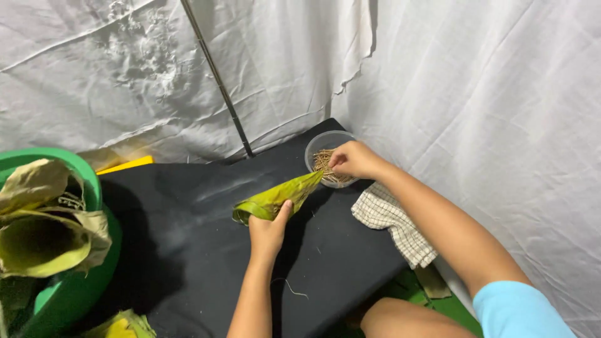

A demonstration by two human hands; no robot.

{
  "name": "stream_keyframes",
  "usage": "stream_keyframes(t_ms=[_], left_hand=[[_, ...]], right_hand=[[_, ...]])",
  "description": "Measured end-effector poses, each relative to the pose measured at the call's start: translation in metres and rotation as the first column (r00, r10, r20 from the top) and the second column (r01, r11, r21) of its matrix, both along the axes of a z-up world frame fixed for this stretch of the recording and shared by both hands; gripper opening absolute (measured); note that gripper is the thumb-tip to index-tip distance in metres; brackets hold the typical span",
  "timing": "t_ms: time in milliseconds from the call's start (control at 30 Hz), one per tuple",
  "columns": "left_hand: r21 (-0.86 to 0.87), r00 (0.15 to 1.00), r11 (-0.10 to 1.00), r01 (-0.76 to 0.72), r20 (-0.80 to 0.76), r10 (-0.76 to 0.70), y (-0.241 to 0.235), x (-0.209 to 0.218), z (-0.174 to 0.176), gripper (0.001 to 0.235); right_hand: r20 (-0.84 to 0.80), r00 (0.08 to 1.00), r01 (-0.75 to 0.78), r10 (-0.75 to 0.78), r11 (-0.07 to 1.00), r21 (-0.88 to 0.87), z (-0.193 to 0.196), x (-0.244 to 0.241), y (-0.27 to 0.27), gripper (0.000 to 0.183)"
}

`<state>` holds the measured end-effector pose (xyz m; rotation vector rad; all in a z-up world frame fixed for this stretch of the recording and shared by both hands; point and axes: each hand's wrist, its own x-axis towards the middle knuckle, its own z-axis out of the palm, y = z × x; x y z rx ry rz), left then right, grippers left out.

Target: Cleaning and folding banana leaves into cones to be used for a snack tray

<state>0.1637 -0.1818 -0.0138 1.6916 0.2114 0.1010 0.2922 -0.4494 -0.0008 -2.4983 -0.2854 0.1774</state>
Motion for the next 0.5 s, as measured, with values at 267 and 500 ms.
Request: stream_keyframes(t_ms=[267, 500], left_hand=[[-0.072, 0.998, 0.995, -0.064, -0.023, 0.063, 0.0, 0.017, -0.016, 0.058], [-0.1, 1.0, 0.995, -0.013, -0.025, 0.01, -0.004, 0.005, -0.008, 0.063]], right_hand=[[-0.05, 0.996, 0.053, -0.073, 0.945, -0.323, -0.091, 0.061, 0.023, 0.011], [0.026, 1.0, 0.001, 0.01, 0.919, -0.394, -0.014, 0.015, 0.053, 0.007]])
